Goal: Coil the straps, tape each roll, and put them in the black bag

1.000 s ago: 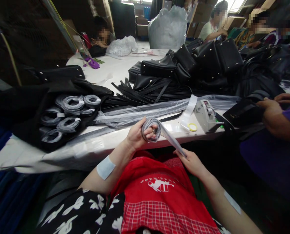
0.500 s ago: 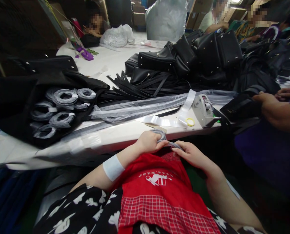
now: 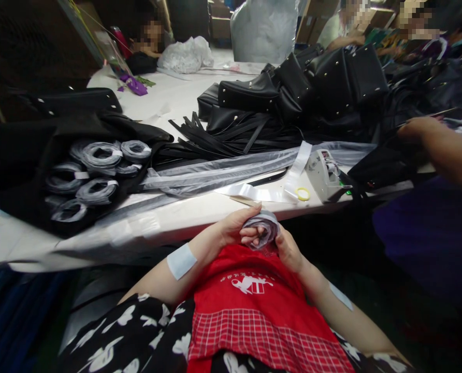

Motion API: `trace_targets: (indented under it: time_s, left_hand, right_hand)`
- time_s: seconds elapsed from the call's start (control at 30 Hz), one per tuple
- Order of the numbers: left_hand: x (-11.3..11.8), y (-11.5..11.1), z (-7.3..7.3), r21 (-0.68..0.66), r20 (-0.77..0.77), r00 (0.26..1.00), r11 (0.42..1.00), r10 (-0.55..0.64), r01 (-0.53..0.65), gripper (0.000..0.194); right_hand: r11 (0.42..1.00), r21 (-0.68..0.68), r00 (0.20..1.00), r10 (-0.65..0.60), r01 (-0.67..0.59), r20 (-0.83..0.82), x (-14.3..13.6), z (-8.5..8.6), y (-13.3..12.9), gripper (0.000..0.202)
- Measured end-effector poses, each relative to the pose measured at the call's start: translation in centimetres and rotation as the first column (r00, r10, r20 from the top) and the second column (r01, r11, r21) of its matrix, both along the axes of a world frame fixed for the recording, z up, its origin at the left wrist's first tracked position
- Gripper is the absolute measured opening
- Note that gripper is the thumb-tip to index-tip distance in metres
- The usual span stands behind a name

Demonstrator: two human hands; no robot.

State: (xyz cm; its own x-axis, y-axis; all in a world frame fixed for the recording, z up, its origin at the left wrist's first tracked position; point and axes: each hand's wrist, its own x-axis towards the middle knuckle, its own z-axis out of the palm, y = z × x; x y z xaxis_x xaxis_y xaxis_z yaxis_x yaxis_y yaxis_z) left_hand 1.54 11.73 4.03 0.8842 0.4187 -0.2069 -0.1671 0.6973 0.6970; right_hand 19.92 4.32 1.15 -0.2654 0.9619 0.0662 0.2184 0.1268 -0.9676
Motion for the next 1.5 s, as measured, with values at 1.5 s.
trace_targets:
  time_s: [1.5]
  left_hand:
    - [1.8, -6.5, -4.9, 0.842, -0.256, 0.877, 0.539, 0.407, -0.004, 0.032]
  right_hand:
    - [0.811, -0.451, 0.913, 0.408, -0.372, -0.018, 4.7, -1.3, -0.1, 0.041]
